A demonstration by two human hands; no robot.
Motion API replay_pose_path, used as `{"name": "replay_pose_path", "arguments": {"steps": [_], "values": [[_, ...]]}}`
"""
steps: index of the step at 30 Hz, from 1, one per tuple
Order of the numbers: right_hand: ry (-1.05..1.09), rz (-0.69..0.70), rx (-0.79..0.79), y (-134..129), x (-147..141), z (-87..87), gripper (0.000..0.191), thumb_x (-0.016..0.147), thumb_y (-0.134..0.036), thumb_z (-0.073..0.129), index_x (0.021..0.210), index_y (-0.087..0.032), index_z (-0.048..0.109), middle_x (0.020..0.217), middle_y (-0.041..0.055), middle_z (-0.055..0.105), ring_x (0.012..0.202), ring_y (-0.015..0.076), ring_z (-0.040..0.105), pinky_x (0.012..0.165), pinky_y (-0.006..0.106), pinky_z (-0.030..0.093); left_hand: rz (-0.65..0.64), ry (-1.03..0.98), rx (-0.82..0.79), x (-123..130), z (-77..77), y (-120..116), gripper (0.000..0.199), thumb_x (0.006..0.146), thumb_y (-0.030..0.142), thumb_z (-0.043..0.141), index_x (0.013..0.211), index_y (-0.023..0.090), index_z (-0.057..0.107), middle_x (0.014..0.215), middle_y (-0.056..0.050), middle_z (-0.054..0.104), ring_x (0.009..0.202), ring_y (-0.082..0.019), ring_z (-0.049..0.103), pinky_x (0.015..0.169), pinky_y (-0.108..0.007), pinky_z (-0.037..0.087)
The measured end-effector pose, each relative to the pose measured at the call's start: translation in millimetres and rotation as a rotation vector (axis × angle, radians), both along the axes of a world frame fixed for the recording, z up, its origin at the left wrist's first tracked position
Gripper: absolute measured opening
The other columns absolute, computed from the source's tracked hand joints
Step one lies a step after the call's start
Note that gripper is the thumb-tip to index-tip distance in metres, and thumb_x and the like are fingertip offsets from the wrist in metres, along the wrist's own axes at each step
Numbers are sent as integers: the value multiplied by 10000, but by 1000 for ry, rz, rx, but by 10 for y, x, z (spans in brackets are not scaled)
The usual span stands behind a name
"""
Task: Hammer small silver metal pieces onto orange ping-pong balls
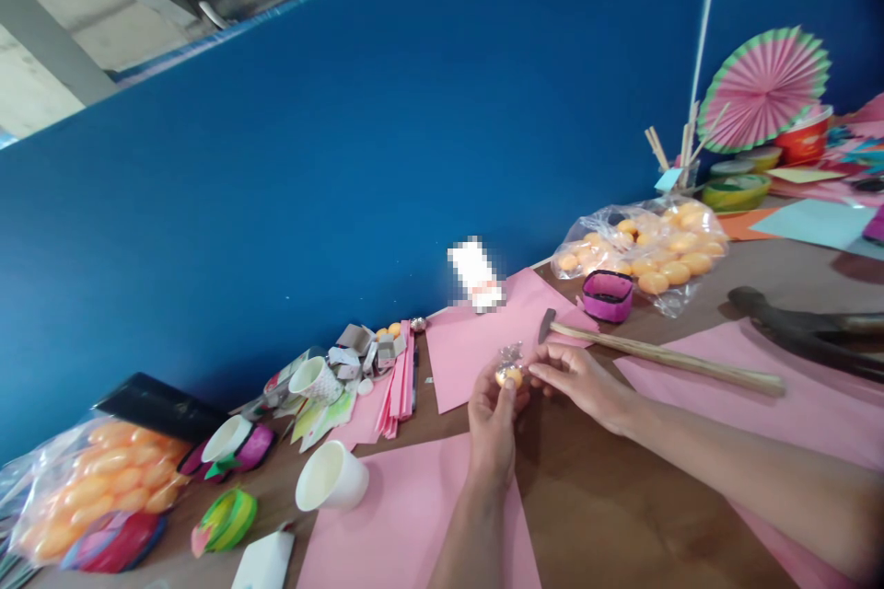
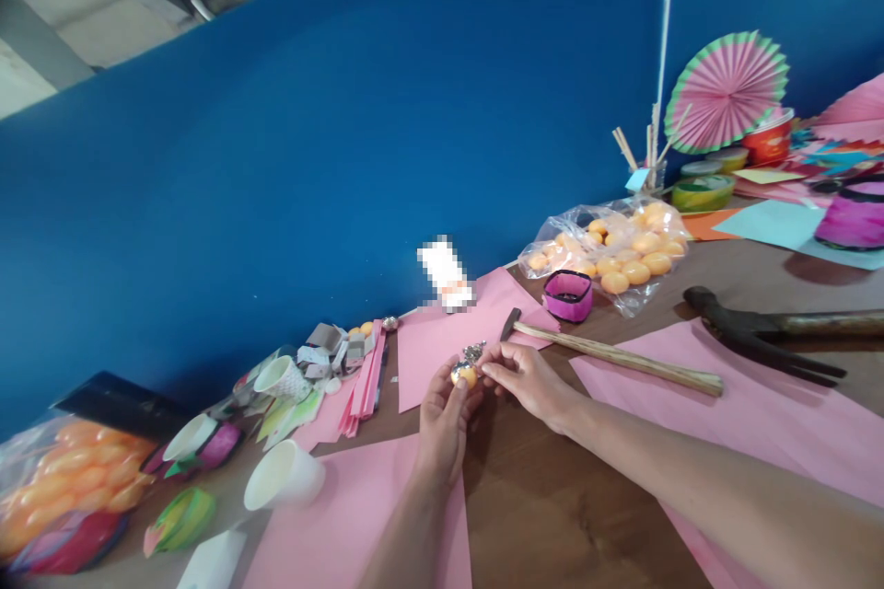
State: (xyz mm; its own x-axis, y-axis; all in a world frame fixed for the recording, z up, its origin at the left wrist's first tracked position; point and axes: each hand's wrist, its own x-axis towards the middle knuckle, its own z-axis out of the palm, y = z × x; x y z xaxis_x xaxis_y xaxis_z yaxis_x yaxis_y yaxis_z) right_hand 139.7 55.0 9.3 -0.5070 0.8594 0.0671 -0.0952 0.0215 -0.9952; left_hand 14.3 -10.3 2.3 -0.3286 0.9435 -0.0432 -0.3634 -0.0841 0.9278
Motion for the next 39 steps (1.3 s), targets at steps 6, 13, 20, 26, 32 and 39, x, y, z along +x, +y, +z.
{"name": "replay_pose_path", "arguments": {"steps": [6, 13, 20, 26, 32, 39], "values": [[-25, -17, 57, 12, -8, -6, 207, 758, -368, 553, 812, -169, 575, 754, 7, 599, 597, 102, 499, 572, 242, 416, -8, 12, 1, -1, -4, 3, 385, 750, 322, 606, 1108, 193, 542, 1032, -81, 634, 900, -186, 611, 798, -312, 474], [-91, -53, 92, 2, 5, 24, 229, 743, -397, 556, 787, -173, 580, 731, 7, 587, 565, 108, 475, 563, 261, 407, -13, 6, 3, -14, -18, -4, 385, 752, 309, 607, 1115, 203, 534, 1041, -78, 630, 922, -184, 604, 795, -296, 469], [-32, -47, 122, -2, 5, 14, 228, 765, -397, 549, 802, -172, 553, 683, -10, 542, 563, 98, 461, 529, 237, 384, -8, 23, 3, -9, -27, 0, 384, 764, 317, 592, 1124, 198, 531, 1054, -82, 625, 937, -186, 595, 827, -323, 464], [-25, -21, 99, -5, -4, 24, 220, 751, -375, 570, 790, -159, 587, 710, 6, 592, 589, 103, 502, 557, 239, 409, -39, 41, 36, -17, -23, 3, 449, 727, 305, 635, 1143, 184, 519, 1068, -97, 621, 949, -209, 593, 858, -363, 450], [-41, -13, 83, -31, 6, 58, 207, 750, -364, 560, 803, -165, 583, 688, 4, 597, 573, 108, 507, 548, 247, 410, -41, 93, 55, -28, -27, 8, 458, 723, 291, 638, 1149, 179, 513, 1039, -96, 637, 944, -211, 597, 860, -365, 450], [-46, 20, 101, -60, 5, 84, 176, 751, -350, 572, 762, -175, 589, 727, 3, 600, 673, 138, 518, 633, 264, 399, -36, 148, 44, -10, -1, 2, 466, 709, 263, 651, 1146, 182, 510, 1018, -88, 648, 932, -202, 602, 835, -329, 457]]}}
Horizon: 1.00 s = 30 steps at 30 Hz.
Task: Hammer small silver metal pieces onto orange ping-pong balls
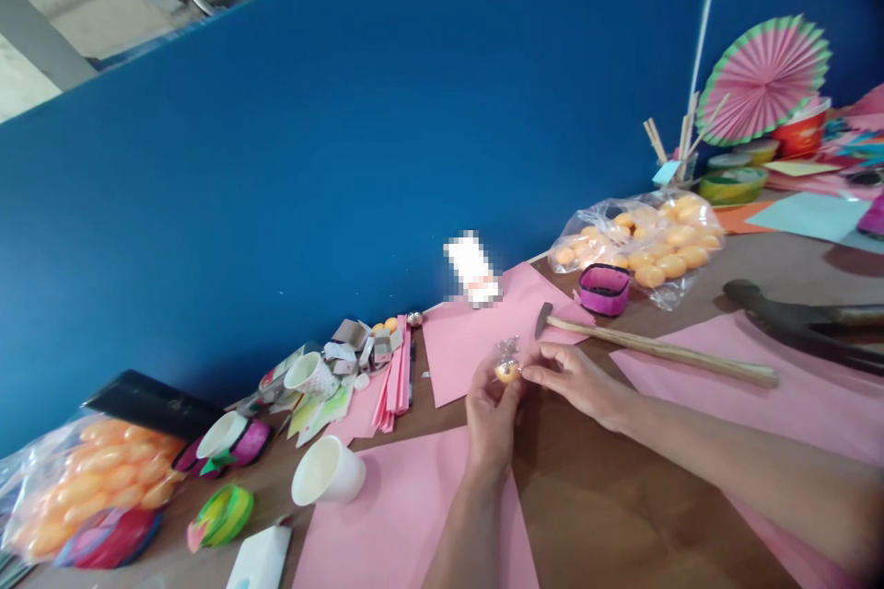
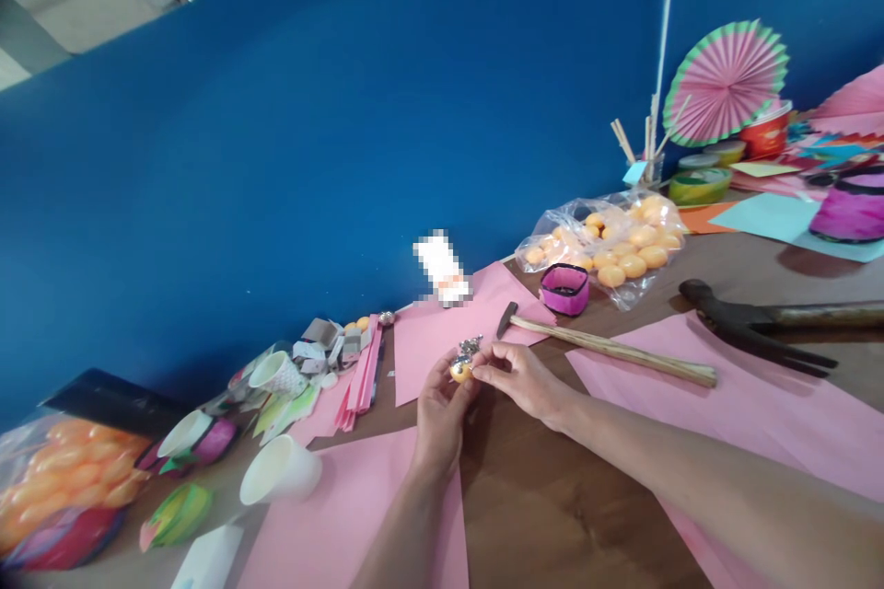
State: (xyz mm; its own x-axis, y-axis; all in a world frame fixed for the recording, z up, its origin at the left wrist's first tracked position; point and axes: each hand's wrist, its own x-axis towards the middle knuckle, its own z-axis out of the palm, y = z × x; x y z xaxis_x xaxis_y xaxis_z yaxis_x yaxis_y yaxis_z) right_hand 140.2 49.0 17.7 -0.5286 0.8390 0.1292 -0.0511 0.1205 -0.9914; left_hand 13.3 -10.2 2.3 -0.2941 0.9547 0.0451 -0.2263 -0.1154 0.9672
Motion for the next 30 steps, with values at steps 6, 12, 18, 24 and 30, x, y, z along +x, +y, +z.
{"name": "replay_pose_path", "arguments": {"steps": [6, 12, 18, 24, 30], "values": [[-18, 25, -65, -2, -14, -30, 225, 726, -383, 588, 772, -164, 581, 726, 9, 586, 635, 127, 492, 595, 263, 398, 3, 3, -10, 5, 20, -4, 465, 694, 219, 661, 1134, 182, 514, 1022, -84, 647, 926, -198, 604, 820, -313, 463], [-31, 27, -55, 8, -10, -54, 202, 729, -363, 591, 754, -162, 580, 755, 15, 600, 653, 128, 508, 604, 262, 413, 7, -14, -4, 13, 17, -1, 459, 687, 219, 665, 1123, 181, 525, 1017, -84, 650, 926, -205, 605, 816, -319, 463], [-45, 32, -58, 8, -14, -54, 219, 731, -376, 596, 741, -159, 573, 772, 24, 608, 685, 143, 536, 615, 269, 431, 15, -21, -20, 16, 31, -7, 474, 677, 240, 677, 1123, 183, 528, 994, -84, 656, 893, -201, 615, 807, -320, 463], [-60, 37, -57, 9, -16, -47, 202, 739, -357, 587, 746, -156, 572, 771, 25, 604, 698, 145, 538, 625, 269, 435, 5, -1, -30, -3, -8, -9, 484, 693, 250, 666, 1147, 179, 513, 986, -90, 654, 879, -197, 614, 791, -314, 466], [-61, 33, -66, 2, -12, -37, 216, 723, -371, 595, 734, -156, 580, 779, 27, 608, 706, 149, 546, 612, 262, 439, 13, -6, -29, -4, 11, -6, 497, 680, 257, 676, 1145, 178, 521, 1009, -90, 652, 886, -200, 615, 808, -321, 463]]}}
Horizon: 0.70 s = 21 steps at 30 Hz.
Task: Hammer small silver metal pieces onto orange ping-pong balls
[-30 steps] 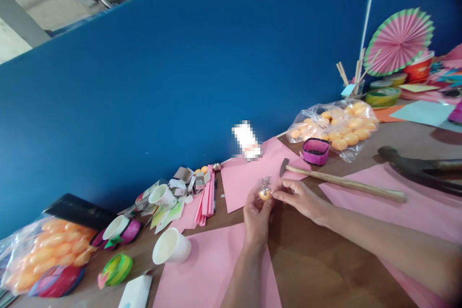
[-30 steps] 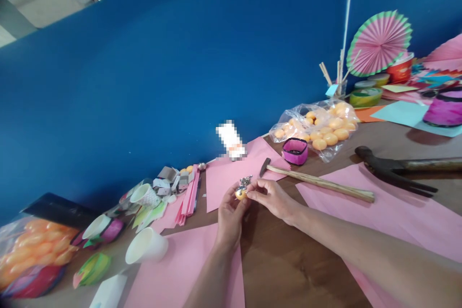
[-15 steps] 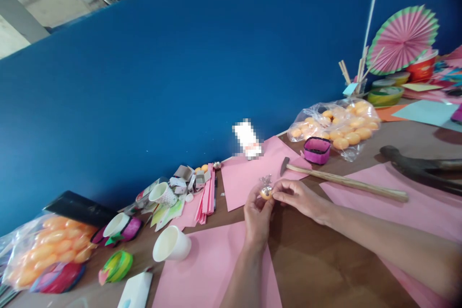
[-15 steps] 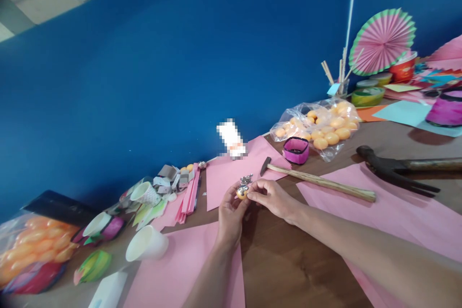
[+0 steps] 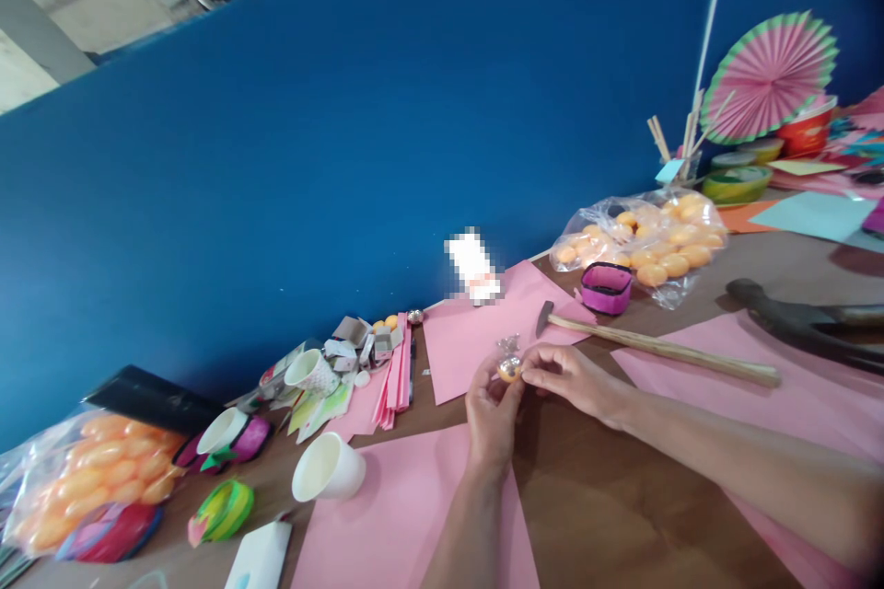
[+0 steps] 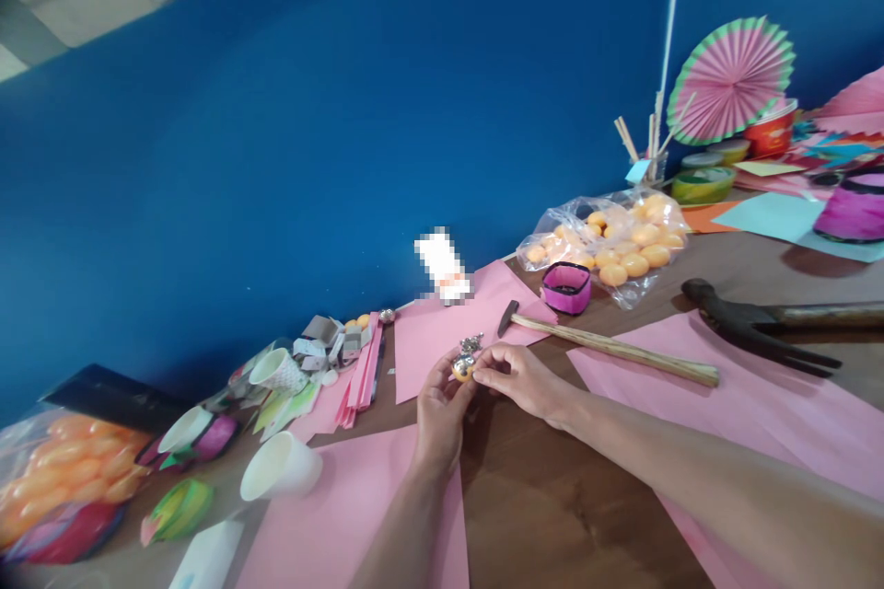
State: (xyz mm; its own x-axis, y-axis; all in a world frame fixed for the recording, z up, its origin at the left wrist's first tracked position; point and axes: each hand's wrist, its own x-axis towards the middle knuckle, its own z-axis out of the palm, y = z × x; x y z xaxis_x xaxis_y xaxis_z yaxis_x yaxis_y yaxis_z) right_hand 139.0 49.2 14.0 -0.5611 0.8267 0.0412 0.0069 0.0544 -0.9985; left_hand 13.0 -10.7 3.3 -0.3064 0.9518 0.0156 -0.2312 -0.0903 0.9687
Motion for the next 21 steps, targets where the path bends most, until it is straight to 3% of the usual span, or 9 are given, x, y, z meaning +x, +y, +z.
{"name": "replay_pose_path", "arguments": {"steps": [21], "values": [[-50, -39, 22, -14, -6, 30, 193, 705, -338, 602, 694, -146, 614, 717, 25, 622, 694, 156, 541, 656, 278, 425, 25, 37, -7, -15, -47, 17, 459, 674, 262, 672, 1105, 171, 544, 939, -81, 672, 852, -197, 625, 782, -308, 466]]}}
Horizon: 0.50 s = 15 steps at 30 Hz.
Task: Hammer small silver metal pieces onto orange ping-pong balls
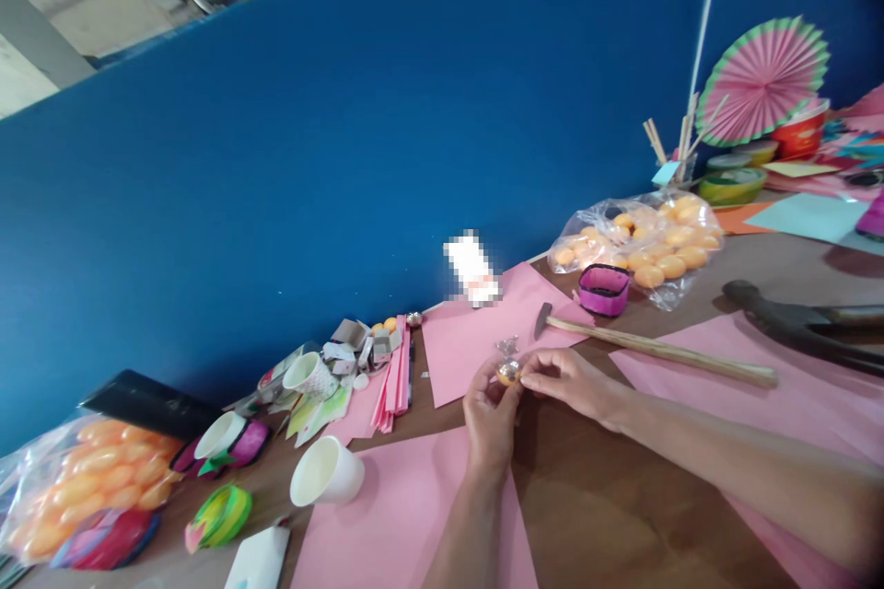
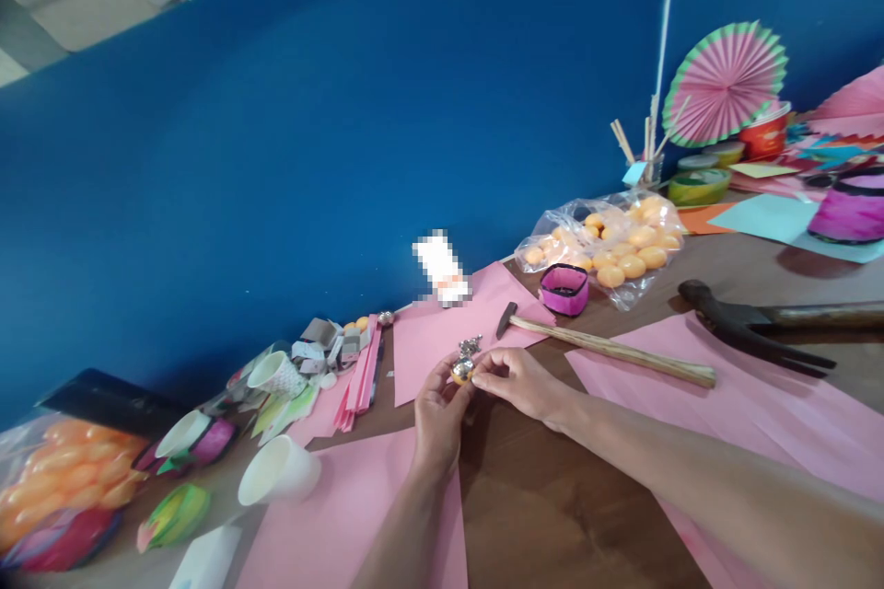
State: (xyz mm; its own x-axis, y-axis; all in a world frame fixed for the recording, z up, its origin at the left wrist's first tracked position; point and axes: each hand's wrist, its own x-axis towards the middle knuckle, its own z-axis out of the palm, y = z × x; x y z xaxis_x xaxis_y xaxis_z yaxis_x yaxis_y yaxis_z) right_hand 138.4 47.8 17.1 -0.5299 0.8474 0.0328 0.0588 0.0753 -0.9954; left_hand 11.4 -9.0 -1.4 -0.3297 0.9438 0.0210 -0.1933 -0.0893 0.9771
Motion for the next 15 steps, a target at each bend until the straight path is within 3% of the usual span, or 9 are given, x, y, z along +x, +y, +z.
{"name": "replay_pose_path", "arguments": {"steps": [5, 11, 15], "values": [[-1, -62, 8, 20, -13, -64, 195, 671, -344, 627, 672, -150, 620, 716, 30, 640, 730, 181, 563, 698, 296, 427, -3, 43, -4, 0, -15, 2, 445, 686, 262, 656, 1110, 181, 550, 911, -64, 674, 825, -180, 616, 703, -255, 470], [14, -92, 11, 42, -31, -158, 185, 671, -334, 636, 686, -150, 616, 687, 21, 635, 675, 162, 558, 655, 279, 430, -3, 85, -43, 16, -19, -15, 495, 692, 314, 645, 1158, 195, 527, 788, -29, 660, 530, -92, 519, 428, -169, 351], [33, -99, 18, 48, -30, -195, 169, 684, -316, 633, 696, -148, 619, 695, 22, 641, 691, 162, 560, 661, 276, 430, 3, 106, -41, 25, -14, -16, 488, 691, 338, 641, 1147, 193, 546, 756, -19, 650, 488, -78, 469, 404, -168, 317]]}}
